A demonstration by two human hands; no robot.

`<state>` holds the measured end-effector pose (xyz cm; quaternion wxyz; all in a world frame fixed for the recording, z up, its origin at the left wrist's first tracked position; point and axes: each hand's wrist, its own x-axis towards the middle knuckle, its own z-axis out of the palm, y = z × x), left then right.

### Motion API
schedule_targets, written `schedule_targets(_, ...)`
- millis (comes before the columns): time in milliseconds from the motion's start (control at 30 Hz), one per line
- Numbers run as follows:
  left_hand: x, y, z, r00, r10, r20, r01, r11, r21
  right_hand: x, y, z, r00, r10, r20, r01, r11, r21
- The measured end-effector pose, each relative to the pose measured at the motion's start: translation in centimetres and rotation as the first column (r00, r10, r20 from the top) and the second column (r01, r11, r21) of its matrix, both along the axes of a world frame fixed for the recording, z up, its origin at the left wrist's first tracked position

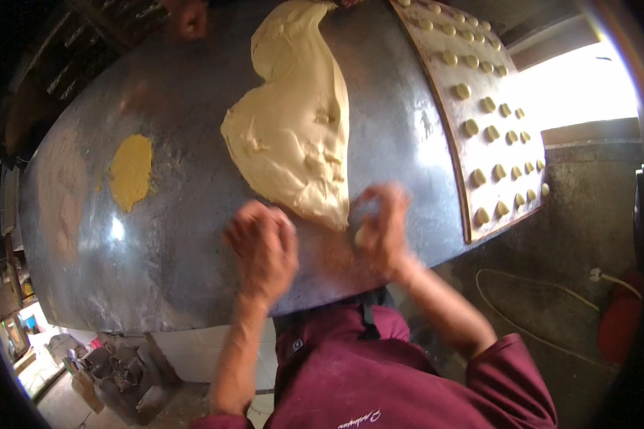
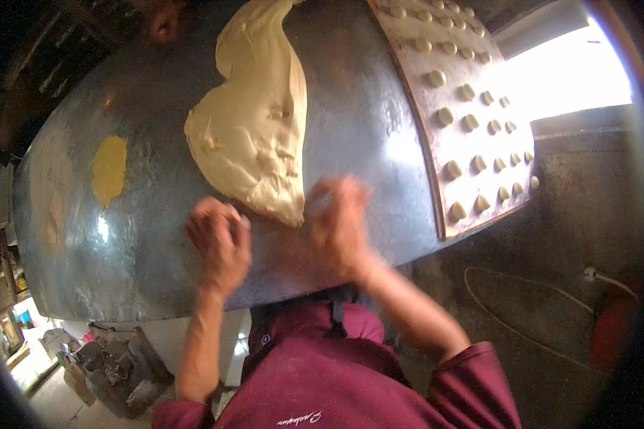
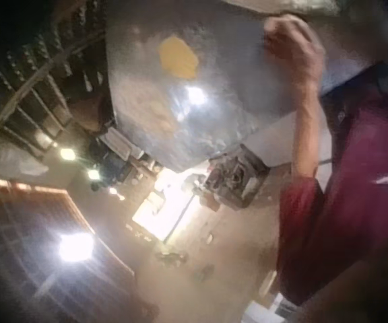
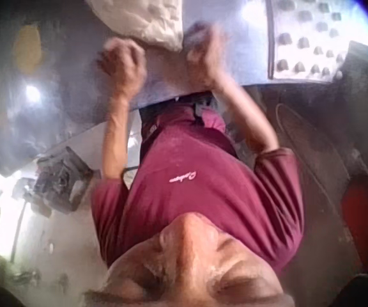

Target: The person tears small pieces of dough from a large mass on a metal table, rolls them into balls by hand, and places them on a wooden board. They briefly operate a dough mixer before returning to the table to continue shaping dough balls.

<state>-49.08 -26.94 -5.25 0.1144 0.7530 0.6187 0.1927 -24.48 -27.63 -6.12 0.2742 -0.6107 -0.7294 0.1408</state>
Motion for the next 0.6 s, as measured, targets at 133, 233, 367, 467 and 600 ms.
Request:
schedule_targets(133, -0.8, -3.1, 1.4, 0.984, -0.179, -0.017, 0.174, 0.972, -0.16, 0.1, -1.4, 0.2, 0.977, 0.174, 0.122, -0.188, 0.975, 0.118)
schedule_targets(233, -2.1, -1.1, 1.4, 0.989, -0.075, -0.127, 0.058, 0.989, -0.136, 2.6, 2.0, 2.3, 0.956, -0.069, 0.284, 0.08, 0.997, -0.025)
schedule_targets(367, 1.3, -0.2, 1.9, 0.991, -0.132, -0.014, 0.129, 0.984, -0.125, 0.5, 2.6, 2.8, 0.974, 0.223, -0.029, -0.224, 0.975, 0.001)
schedule_targets(467, -1.0, -2.3, 1.6, 0.98, -0.182, -0.08, 0.169, 0.974, -0.153, 3.7, 1.2, 2.2, 0.965, 0.26, 0.04, -0.259, 0.965, -0.046)
schedule_targets(600, -1.2, 0.5, 1.1, 0.992, -0.014, -0.122, -0.006, 0.987, -0.162, 2.9, 7.1, 3.1, 0.99, -0.022, 0.138, 0.024, 1.0, -0.013)
